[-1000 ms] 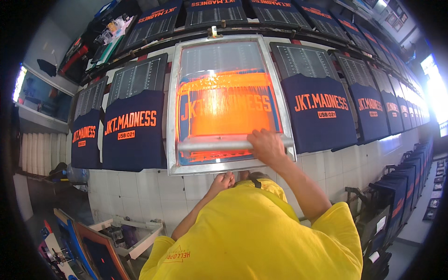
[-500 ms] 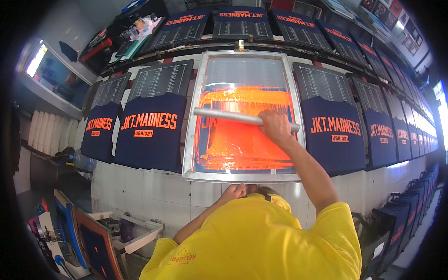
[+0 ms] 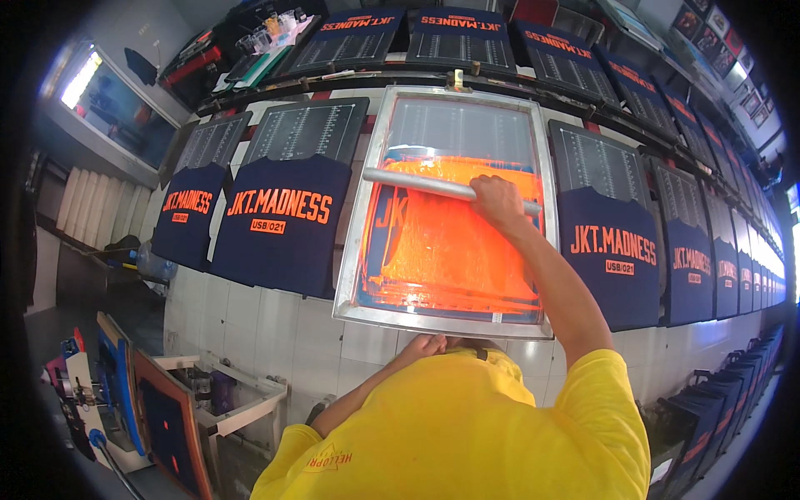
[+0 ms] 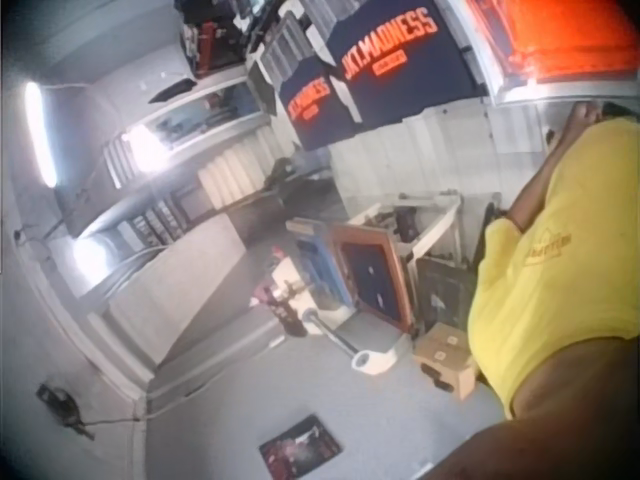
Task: The person spreads orange ink from a container onto a silkscreen using a spatula and then uses a squeegee to press the ink across the screen multiple times to print designs onto several navy t-shirts.
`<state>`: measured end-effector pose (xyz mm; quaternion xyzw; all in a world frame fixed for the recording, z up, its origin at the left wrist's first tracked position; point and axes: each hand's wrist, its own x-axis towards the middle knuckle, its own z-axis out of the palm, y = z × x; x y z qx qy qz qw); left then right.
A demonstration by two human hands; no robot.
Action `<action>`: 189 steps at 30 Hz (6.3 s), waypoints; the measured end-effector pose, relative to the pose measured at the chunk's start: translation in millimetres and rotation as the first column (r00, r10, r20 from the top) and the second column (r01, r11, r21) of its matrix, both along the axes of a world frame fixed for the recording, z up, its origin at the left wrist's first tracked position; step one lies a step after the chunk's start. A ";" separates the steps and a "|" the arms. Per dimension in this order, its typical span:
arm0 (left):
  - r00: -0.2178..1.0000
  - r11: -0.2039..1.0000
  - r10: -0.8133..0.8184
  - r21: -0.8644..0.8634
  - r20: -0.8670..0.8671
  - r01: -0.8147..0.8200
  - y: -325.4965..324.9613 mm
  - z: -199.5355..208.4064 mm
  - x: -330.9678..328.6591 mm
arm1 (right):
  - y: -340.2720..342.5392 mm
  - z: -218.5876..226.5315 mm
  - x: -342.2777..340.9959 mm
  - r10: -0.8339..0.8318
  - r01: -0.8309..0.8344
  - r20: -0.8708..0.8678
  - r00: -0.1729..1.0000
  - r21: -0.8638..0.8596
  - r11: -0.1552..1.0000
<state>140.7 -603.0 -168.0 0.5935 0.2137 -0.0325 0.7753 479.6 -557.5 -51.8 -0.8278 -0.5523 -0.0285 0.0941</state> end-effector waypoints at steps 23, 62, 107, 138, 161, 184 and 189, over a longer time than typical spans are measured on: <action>0.989 0.945 -0.068 -0.328 -0.131 0.021 8.9 23.8 1.5 | -155.6 18.5 -121.3 0.009 -0.002 -0.031 0.999 0.203 0.979; 0.941 0.447 -0.188 -0.878 -0.280 -0.172 29.7 23.3 10.0 | -171.8 -15.6 -136.4 0.046 -0.055 0.069 0.997 0.135 0.989; 0.977 -0.186 -0.208 0.978 0.054 -0.094 119.4 63.3 22.9 | -225.9 -28.3 -96.6 -0.107 0.109 -0.020 0.994 0.114 0.987; 0.994 -0.120 -0.098 0.992 -0.048 0.036 220.0 130.4 133.7 | -119.8 11.6 31.8 -0.027 0.029 -0.025 0.999 0.093 0.995; 0.982 -0.209 -0.160 0.969 0.097 -0.129 165.6 74.0 29.0 | -167.0 -26.5 -81.1 -0.043 0.043 -0.004 0.999 0.130 0.991; 0.982 -0.131 -0.111 0.982 -0.151 0.137 292.8 110.5 189.8 | -44.5 -16.0 81.8 -0.120 0.112 -0.034 0.992 -0.183 0.977; 0.987 -0.138 -0.116 0.986 -0.114 0.098 282.4 127.2 181.9 | -52.4 1.1 75.9 -0.122 0.117 -0.029 0.992 -0.136 0.984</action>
